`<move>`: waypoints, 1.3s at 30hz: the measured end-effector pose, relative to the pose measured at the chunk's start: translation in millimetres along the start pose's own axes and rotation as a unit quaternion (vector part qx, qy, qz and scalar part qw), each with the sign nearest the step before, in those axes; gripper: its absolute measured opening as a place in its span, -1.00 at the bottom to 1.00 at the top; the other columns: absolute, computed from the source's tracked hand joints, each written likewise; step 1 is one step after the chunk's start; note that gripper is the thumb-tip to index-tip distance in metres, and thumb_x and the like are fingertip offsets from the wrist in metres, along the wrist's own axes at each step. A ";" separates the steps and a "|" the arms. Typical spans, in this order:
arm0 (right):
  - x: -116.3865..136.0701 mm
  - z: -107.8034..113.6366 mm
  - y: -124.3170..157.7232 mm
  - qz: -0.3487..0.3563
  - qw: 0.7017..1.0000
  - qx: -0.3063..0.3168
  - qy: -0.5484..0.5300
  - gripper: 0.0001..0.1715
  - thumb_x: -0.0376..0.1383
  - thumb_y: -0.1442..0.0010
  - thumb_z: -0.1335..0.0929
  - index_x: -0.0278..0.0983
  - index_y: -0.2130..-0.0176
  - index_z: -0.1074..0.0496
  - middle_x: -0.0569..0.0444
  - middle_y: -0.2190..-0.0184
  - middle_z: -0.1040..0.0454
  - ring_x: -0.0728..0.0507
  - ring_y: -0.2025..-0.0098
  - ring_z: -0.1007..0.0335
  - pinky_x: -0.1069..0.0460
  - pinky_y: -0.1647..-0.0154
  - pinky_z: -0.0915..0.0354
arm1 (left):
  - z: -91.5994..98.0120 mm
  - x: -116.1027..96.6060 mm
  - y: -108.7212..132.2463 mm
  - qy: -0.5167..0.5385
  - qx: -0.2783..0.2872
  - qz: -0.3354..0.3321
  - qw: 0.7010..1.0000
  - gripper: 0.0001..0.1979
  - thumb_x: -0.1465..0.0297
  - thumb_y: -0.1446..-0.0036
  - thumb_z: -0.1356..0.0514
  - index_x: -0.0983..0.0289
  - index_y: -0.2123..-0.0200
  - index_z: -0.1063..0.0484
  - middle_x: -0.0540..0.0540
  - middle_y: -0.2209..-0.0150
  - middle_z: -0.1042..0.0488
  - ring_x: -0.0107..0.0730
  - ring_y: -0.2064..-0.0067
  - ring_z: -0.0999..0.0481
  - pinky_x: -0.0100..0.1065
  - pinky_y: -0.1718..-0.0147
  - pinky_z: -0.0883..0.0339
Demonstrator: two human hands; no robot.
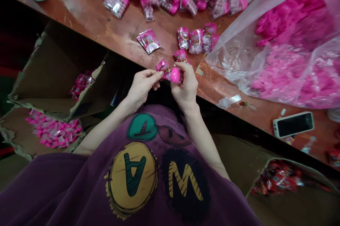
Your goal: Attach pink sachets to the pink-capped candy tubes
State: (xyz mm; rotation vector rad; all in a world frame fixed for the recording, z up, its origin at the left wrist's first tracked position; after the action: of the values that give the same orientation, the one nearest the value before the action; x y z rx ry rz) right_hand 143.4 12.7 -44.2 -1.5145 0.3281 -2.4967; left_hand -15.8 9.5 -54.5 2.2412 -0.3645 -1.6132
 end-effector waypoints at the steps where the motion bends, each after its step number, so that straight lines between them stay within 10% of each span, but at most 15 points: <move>1: 0.0 1.2 -0.3 0.000 1.000 -0.015 0.005 -0.66 -0.17 -0.34 -0.34 -0.10 -0.09 -0.41 -0.01 0.03 -0.47 -0.24 -0.04 -0.45 -0.24 -0.15 -0.42 | -0.8 1.6 0.1 0.004 0.015 0.012 1.000 -0.72 0.29 -0.08 -0.49 0.31 0.50 -0.53 0.02 0.53 -0.49 -0.60 0.57 -0.36 -0.50 0.58 -0.20; 10: -15.4 8.1 2.7 -0.105 0.987 -0.040 -0.117 -0.29 0.09 -0.30 -0.39 -0.01 -0.30 -0.15 -0.03 -0.02 -0.44 -0.19 0.03 -0.49 -0.16 0.04 -0.51 | -0.3 5.4 -2.1 0.042 0.013 0.038 0.998 -0.74 0.32 -0.14 -0.44 0.32 0.49 -0.53 0.05 0.51 -0.51 -0.61 0.57 -0.37 -0.51 0.59 -0.20; 15: -25.7 4.4 19.7 -0.191 0.955 0.048 -0.222 -0.36 0.14 -0.39 -0.26 0.07 -0.33 -0.10 0.07 0.11 -0.45 -0.08 0.30 -0.41 -0.01 0.37 -0.45 | -0.3 2.8 -2.3 0.020 -0.030 0.000 0.999 -0.73 0.30 -0.17 -0.43 0.30 0.49 -0.53 0.03 0.50 -0.51 -0.62 0.57 -0.36 -0.51 0.58 -0.20; 25: -4.8 -9.7 40.7 -0.213 0.944 0.033 -0.251 -0.27 0.14 -0.33 -0.38 0.06 -0.31 -0.07 0.05 0.06 -0.38 0.00 0.37 -0.32 0.09 0.53 -0.31 | 2.0 4.8 -2.6 -0.028 -0.076 -0.068 0.994 -0.72 0.26 -0.16 -0.43 0.31 0.46 -0.53 0.00 0.52 -0.50 -0.62 0.57 -0.35 -0.53 0.58 -0.20; 39: -2.3 -18.5 45.6 -0.215 0.939 0.019 -0.267 -0.24 0.06 -0.27 -0.47 -0.04 -0.27 -0.13 0.02 0.03 -0.47 -0.11 0.12 -0.49 -0.01 0.23 -0.49 | -8.3 7.2 -0.4 0.080 0.053 0.051 0.994 -0.73 0.31 -0.08 -0.49 0.29 0.24 -0.54 -0.04 0.44 -0.50 -0.62 0.53 -0.42 -0.52 0.59 -0.19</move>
State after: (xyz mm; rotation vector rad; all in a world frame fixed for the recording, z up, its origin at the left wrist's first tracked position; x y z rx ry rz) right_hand 130.7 -28.6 -67.8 -2.3630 -0.1593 -2.2057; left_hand -5.7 8.0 -58.4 2.3686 -0.5240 -1.3831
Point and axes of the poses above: each hand's wrist, its own y-axis away from the middle knuckle, its own z-axis out of the back of the hand, x = y × z, the point moved 4 cm from there along -y, towards the middle knuckle
